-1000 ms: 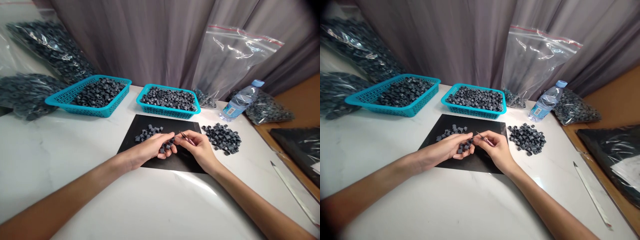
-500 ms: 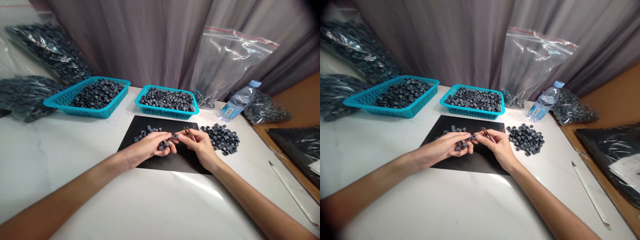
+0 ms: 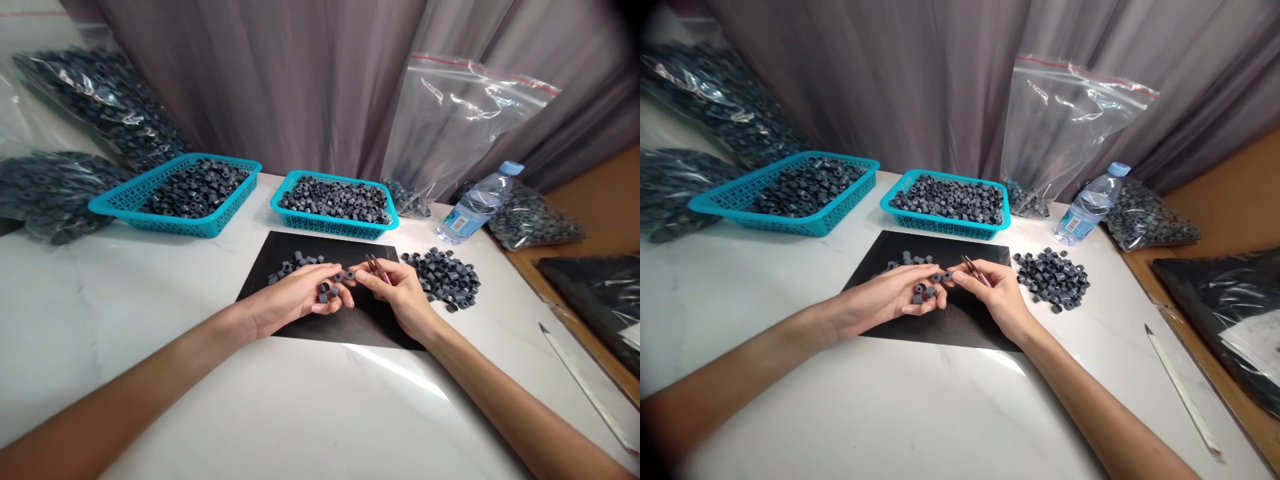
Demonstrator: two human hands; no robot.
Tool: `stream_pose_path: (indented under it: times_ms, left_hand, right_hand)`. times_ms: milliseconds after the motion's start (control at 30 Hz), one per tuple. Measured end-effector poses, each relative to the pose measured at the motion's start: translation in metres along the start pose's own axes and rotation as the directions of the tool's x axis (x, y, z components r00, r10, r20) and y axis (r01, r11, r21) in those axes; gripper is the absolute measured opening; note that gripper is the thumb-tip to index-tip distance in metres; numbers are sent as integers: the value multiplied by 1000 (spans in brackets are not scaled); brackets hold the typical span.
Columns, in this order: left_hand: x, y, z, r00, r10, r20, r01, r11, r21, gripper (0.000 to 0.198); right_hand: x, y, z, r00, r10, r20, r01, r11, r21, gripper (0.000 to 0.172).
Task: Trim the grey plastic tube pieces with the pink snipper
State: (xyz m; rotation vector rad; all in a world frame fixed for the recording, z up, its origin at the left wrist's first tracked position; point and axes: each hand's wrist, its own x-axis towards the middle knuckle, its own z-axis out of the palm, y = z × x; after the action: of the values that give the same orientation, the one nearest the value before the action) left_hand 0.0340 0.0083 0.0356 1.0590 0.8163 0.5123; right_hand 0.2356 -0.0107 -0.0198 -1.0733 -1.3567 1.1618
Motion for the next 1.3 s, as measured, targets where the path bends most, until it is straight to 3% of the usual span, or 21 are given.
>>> stream_pose_path:
  times_ms: [267, 433, 667, 800, 1000, 1133, 1200, 1300]
  left_hand:
    - [3, -4, 0, 999, -20, -38, 20, 1000, -6, 24]
    - [3, -5, -4, 999, 7, -36, -4, 997, 83, 18]
    - [3, -7, -8, 999, 44, -28, -41, 991, 125, 38]
    - [6, -15, -10, 997, 73, 11, -73, 989, 131, 33]
    - [9, -21, -7, 995, 78, -54, -78, 997, 15, 28]
    - [7, -19, 1, 989, 53, -142, -68, 992, -105, 22]
    - [5, -18, 4, 984, 2, -178, -33, 985, -168, 21]
    - [2, -16, 7, 988, -77, -130, 45, 971, -235, 25]
  right_hand:
    - [0, -1, 0, 1000, 6, -4, -6, 999, -33, 31]
    - [2, -2, 2, 1000, -4, 7, 4, 1000, -27, 31]
    - [2, -7, 5, 999, -45, -22, 43, 996, -82, 32]
    - [2, -6, 6, 998, -63, -9, 62, 993, -100, 30]
    - [-8, -8, 15, 975, -178, -135, 149, 968, -200, 27]
    - [-20, -20, 27, 955, -298, -11, 273, 887, -372, 19]
    - [-24, -23, 31, 929, -363, 73, 355, 820, -449, 25]
    - [-27, -25, 34, 910, -389, 143, 405, 761, -507, 34]
